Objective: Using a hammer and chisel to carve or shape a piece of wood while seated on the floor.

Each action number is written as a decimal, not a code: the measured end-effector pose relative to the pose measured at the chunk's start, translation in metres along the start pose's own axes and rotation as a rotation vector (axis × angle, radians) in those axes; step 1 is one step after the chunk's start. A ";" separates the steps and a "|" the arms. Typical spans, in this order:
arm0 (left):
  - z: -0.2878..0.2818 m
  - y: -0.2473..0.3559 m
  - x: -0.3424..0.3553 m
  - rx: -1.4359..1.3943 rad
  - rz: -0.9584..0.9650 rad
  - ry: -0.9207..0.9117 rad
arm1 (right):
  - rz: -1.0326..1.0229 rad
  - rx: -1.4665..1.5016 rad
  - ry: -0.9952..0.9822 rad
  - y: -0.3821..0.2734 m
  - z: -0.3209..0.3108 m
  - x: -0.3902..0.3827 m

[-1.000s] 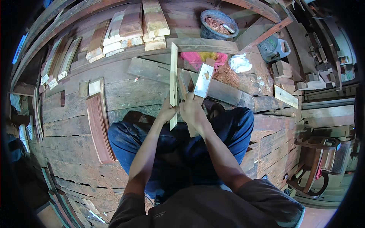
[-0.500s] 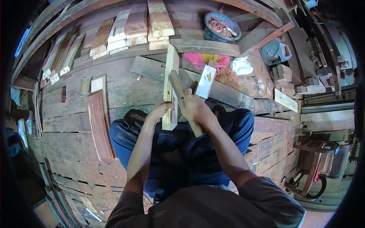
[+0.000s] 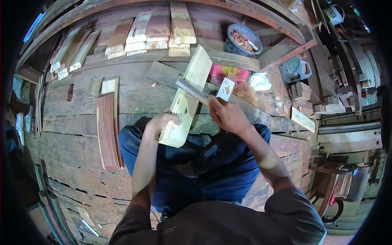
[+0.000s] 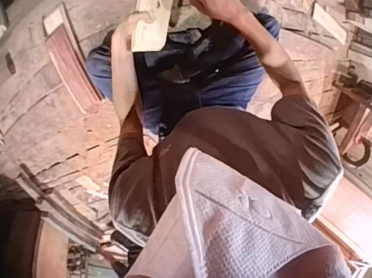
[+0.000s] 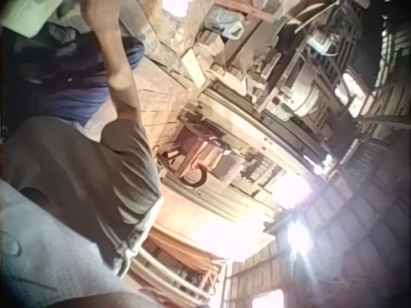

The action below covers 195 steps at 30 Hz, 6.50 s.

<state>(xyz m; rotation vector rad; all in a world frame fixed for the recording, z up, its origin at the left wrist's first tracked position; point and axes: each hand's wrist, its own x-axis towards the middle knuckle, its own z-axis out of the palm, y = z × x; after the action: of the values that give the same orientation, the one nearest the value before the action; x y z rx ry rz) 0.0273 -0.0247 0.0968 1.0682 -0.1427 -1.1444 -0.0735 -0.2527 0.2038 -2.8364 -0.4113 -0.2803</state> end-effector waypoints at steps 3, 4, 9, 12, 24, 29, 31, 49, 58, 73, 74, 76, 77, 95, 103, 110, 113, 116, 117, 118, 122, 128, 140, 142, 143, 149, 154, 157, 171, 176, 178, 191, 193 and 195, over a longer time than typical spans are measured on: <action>0.019 0.009 -0.007 -0.073 -0.054 -0.043 | 0.135 -0.078 -0.022 0.030 -0.019 0.002; 0.020 0.007 -0.008 -0.075 -0.054 -0.045 | 0.194 -0.134 0.001 0.045 -0.019 0.008; 0.008 -0.011 0.007 -0.045 -0.021 -0.069 | 0.128 -0.167 -0.187 0.023 -0.005 0.001; 0.005 -0.005 0.003 0.019 -0.060 -0.108 | -0.088 -0.137 -0.108 0.015 -0.016 0.000; 0.023 -0.004 0.005 0.117 -0.040 -0.136 | 0.104 -0.184 -0.155 0.059 -0.019 -0.009; 0.018 -0.018 0.016 0.086 0.024 -0.100 | 0.052 -0.182 -0.116 0.057 -0.010 -0.003; 0.012 -0.021 0.010 0.078 0.001 -0.082 | -0.125 0.118 -0.094 0.018 -0.009 -0.011; 0.056 -0.005 0.011 0.362 0.178 -0.108 | 0.305 -0.173 0.030 0.041 -0.003 0.003; 0.052 -0.009 0.021 0.566 0.233 -0.122 | 0.277 -0.225 -0.043 0.081 -0.026 0.012; 0.004 -0.040 0.063 0.675 0.255 0.221 | -0.054 -0.189 -0.335 0.061 0.047 -0.001; 0.011 -0.033 0.060 0.694 0.279 0.207 | -0.052 -0.187 -0.340 0.066 0.051 -0.001; 0.022 -0.006 0.051 0.803 0.088 0.154 | 0.024 -0.235 -0.305 0.083 0.054 0.003; 0.017 -0.005 0.054 0.803 0.133 0.153 | 0.054 -0.261 -0.281 0.088 0.056 0.009; -0.033 -0.038 0.025 1.420 0.108 0.789 | 0.378 -0.023 0.011 0.070 0.099 0.029; -0.038 -0.055 0.026 1.530 0.150 0.796 | 0.043 -0.045 -0.079 0.041 0.108 0.007; -0.035 -0.058 0.031 1.508 0.197 0.817 | 0.451 0.031 0.028 0.077 0.111 0.014; -0.038 -0.066 0.035 1.514 0.208 0.799 | 0.488 0.027 -0.129 0.047 0.125 0.015; -0.045 -0.071 0.033 1.528 0.189 0.775 | 0.298 0.017 -0.280 0.001 0.120 0.009; -0.048 -0.073 0.031 1.531 0.199 0.773 | 0.118 0.008 -0.318 -0.008 0.118 0.008; -0.046 -0.073 0.033 1.533 0.218 0.763 | 0.124 0.004 -0.316 0.004 0.122 0.006; -0.037 -0.062 0.030 1.457 0.179 0.763 | 0.292 0.004 -0.143 0.077 0.114 0.025; -0.032 -0.063 0.031 1.457 0.150 0.813 | 0.378 -0.028 -0.065 0.033 0.147 0.020; -0.029 -0.059 0.033 1.452 0.123 0.764 | 0.354 0.080 0.058 0.058 0.151 0.018; -0.046 -0.071 0.029 1.485 0.118 0.777 | 0.218 0.113 -0.144 0.006 0.150 0.006; -0.045 -0.071 0.028 1.471 0.102 0.768 | 0.088 0.079 -0.256 0.003 0.143 0.001; -0.034 -0.061 0.032 1.473 0.120 0.798 | 0.427 0.001 0.031 0.089 0.115 0.024; -0.052 -0.074 0.028 1.518 0.101 0.781 | 0.188 0.106 -0.100 0.001 0.143 0.007; -0.044 -0.068 0.030 1.481 0.110 0.781 | 0.257 0.151 -0.299 0.005 0.121 0.010; -0.039 -0.070 0.030 1.467 0.164 0.773 | 0.465 0.159 -0.227 -0.010 0.126 0.024; -0.042 -0.062 0.037 1.472 0.170 0.755 | 0.308 0.044 -0.131 0.006 0.134 0.056; -0.041 -0.069 0.032 1.468 0.191 0.774 | 0.314 0.031 -0.179 0.003 0.129 0.048; -0.043 -0.066 0.035 1.513 0.249 0.759 | 0.371 0.070 -0.143 -0.002 0.147 0.075; -0.045 -0.067 0.031 1.489 0.231 0.773 | 0.421 0.067 -0.228 -0.013 0.137 0.083; -0.047 -0.071 0.030 1.496 0.195 0.771 | 0.319 0.090 -0.151 -0.016 0.141 0.075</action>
<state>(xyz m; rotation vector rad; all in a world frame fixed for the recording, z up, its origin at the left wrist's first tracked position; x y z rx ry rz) 0.0214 -0.0200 0.0068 2.6502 -0.5092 -0.2040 0.0138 -0.1795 0.0912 -2.7864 0.0051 0.0148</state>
